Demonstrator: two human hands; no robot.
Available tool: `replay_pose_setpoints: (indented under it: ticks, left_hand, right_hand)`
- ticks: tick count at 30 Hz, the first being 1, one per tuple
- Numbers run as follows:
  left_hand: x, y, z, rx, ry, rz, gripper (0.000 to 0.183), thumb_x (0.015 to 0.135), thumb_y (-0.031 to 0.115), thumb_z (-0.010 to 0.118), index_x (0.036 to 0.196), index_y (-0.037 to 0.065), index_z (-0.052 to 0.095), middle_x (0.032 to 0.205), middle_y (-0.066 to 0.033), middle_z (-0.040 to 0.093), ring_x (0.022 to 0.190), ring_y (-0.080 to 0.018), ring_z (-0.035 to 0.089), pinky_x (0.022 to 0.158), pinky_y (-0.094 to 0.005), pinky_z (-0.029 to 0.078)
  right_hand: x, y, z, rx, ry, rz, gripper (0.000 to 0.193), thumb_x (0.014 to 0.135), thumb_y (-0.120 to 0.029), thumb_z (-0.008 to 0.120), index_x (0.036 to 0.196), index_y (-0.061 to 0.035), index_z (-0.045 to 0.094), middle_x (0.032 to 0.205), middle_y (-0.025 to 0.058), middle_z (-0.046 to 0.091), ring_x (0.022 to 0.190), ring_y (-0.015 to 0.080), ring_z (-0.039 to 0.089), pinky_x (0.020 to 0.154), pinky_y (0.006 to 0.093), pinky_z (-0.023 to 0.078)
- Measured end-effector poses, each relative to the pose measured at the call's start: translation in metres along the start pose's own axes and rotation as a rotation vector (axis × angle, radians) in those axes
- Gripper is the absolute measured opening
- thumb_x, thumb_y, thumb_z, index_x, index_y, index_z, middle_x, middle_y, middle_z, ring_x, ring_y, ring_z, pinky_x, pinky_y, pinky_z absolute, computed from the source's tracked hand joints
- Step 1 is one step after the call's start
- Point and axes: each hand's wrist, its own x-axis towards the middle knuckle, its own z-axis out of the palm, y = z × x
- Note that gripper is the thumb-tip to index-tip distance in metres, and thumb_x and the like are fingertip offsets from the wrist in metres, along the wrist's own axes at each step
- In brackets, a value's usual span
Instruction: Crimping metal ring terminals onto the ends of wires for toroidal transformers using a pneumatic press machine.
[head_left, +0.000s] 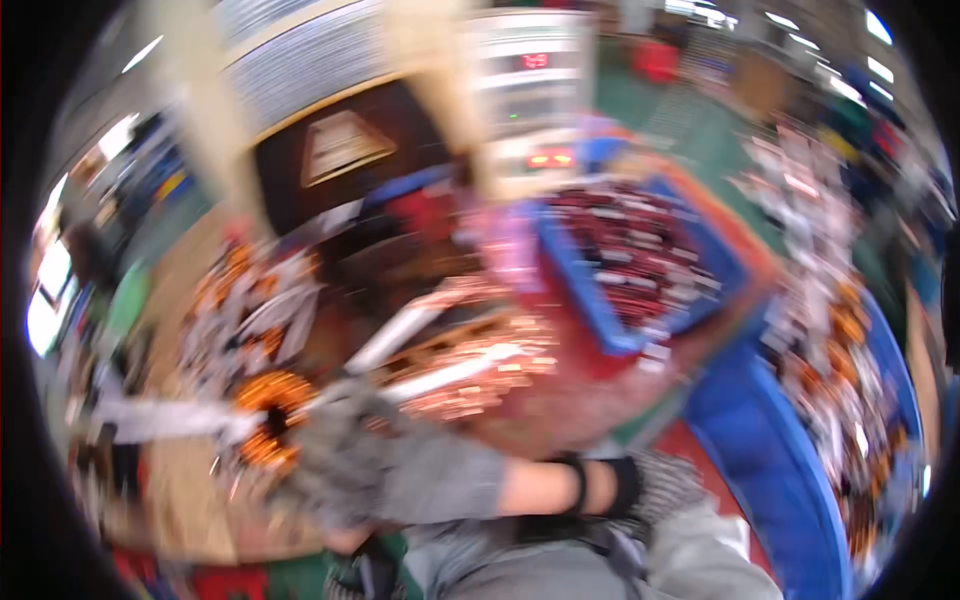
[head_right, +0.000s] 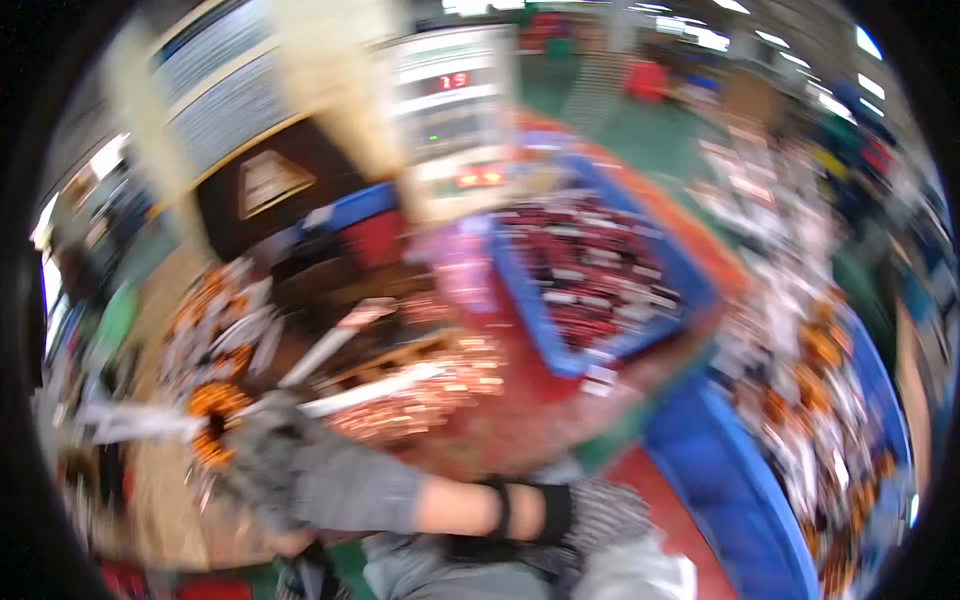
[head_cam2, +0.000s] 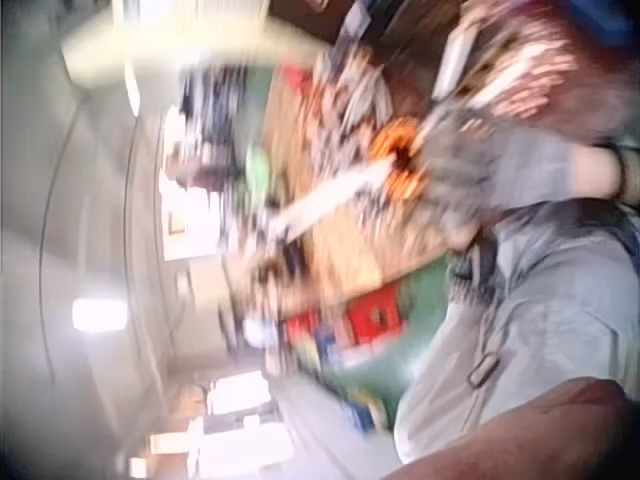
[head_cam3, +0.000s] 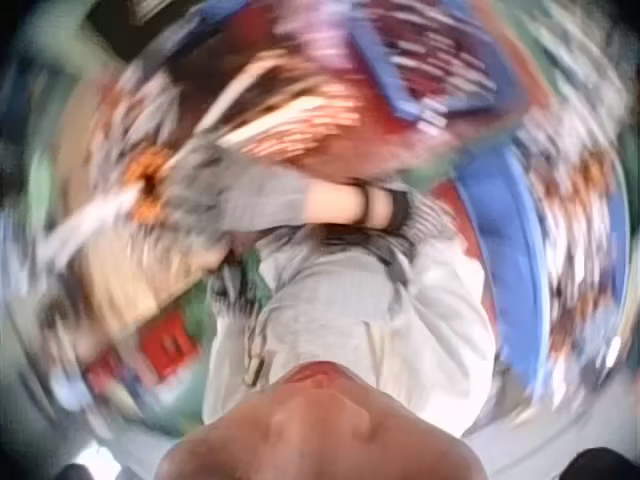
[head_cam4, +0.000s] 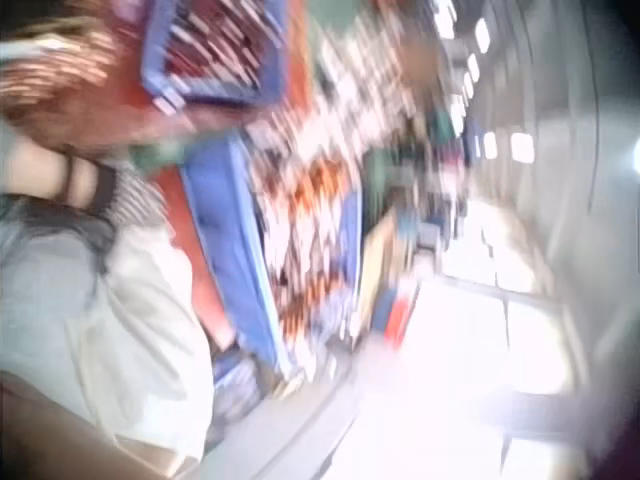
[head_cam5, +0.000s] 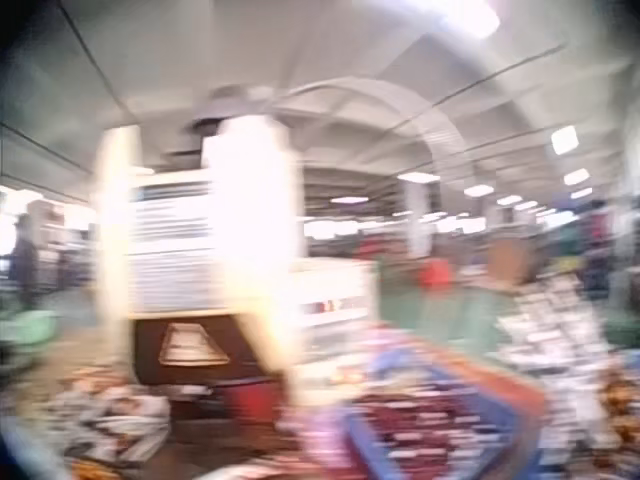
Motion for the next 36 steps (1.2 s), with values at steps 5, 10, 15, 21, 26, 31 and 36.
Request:
replay_pose_setpoints:
  ticks: [5,10,15,21,26,31,36]
  left_hand:
    - [-0.009,0.006,0.048,0.211,-0.224,0.032,0.091,0.057,0.042,0.073,0.130,0.005,0.032,0.127,-0.0124,0.041,0.114,-0.0254,0.043,0.096,-0.0368,0.036]
    - [-0.020,0.037,0.127,0.603,-0.798,0.085,0.086,0.058,0.034,0.075,0.128,0.004,0.036,0.127,-0.0125,0.042,0.114,-0.0250,0.044,0.096,-0.0367,0.035]
    - [-0.027,0.049,0.222,0.807,-1.436,0.374,0.082,0.058,0.025,0.078,0.126,0.003,0.039,0.126,-0.0126,0.043,0.115,-0.0246,0.044,0.096,-0.0367,0.035]
    - [-0.033,-0.002,0.264,0.425,-1.459,0.102,0.081,0.062,0.019,0.078,0.129,0.002,0.035,0.127,-0.0125,0.043,0.116,-0.0231,0.043,0.098,-0.0356,0.033]
    - [-0.031,-0.036,0.300,0.716,-1.346,0.622,0.071,0.069,0.031,0.070,0.126,0.003,0.038,0.121,-0.0184,0.045,0.112,-0.0325,0.044,0.097,-0.0406,0.033]
    - [-0.028,-0.083,0.313,1.001,-1.396,0.903,0.067,0.072,0.031,0.066,0.126,0.002,0.039,0.113,-0.0222,0.048,0.102,-0.0375,0.047,0.090,-0.0420,0.038]
    - [-0.021,-0.098,0.322,0.869,-1.205,0.839,0.060,0.072,0.035,0.065,0.117,0.000,0.046,0.100,-0.0214,0.053,0.096,-0.0353,0.051,0.084,-0.0425,0.042]
  right_hand:
    - [0.020,-0.003,-0.044,-0.200,0.285,-0.143,0.041,0.076,-0.026,0.044,0.109,-0.0025,0.050,0.111,0.0211,0.049,0.112,0.0391,0.043,0.096,0.0635,0.023]
    - [0.011,-0.030,-0.126,-0.468,0.363,-0.159,0.040,0.074,-0.026,0.049,0.106,-0.0024,0.053,0.107,0.0194,0.051,0.100,0.0426,0.050,0.080,0.0552,0.042]
    - [-0.011,-0.085,-0.247,-0.965,0.168,-0.006,0.047,0.064,-0.011,0.064,0.109,-0.0039,0.053,0.109,0.0124,0.054,0.100,0.0276,0.055,0.087,0.0449,0.043]
    - [-0.051,-0.146,-0.358,-1.034,0.219,0.550,0.065,0.062,-0.006,0.075,0.119,-0.0022,0.044,0.115,0.0090,0.052,0.101,0.0176,0.055,0.087,0.0300,0.046]
    - [-0.120,-0.118,-0.388,-0.486,0.168,1.048,0.060,0.059,-0.018,0.080,0.109,-0.0014,0.051,0.099,0.0068,0.057,0.090,0.0138,0.055,0.081,0.0282,0.046]
    - [-0.118,-0.103,-0.378,-0.903,-0.672,1.379,0.073,0.061,-0.048,0.073,0.106,0.0042,0.050,0.097,0.0221,0.054,0.090,0.0334,0.054,0.079,0.0394,0.042]
    - [-0.115,-0.104,-0.368,-0.954,-0.517,1.241,0.075,0.063,-0.056,0.066,0.108,0.0019,0.050,0.088,0.0219,0.058,0.086,0.0374,0.056,0.076,0.0415,0.044]
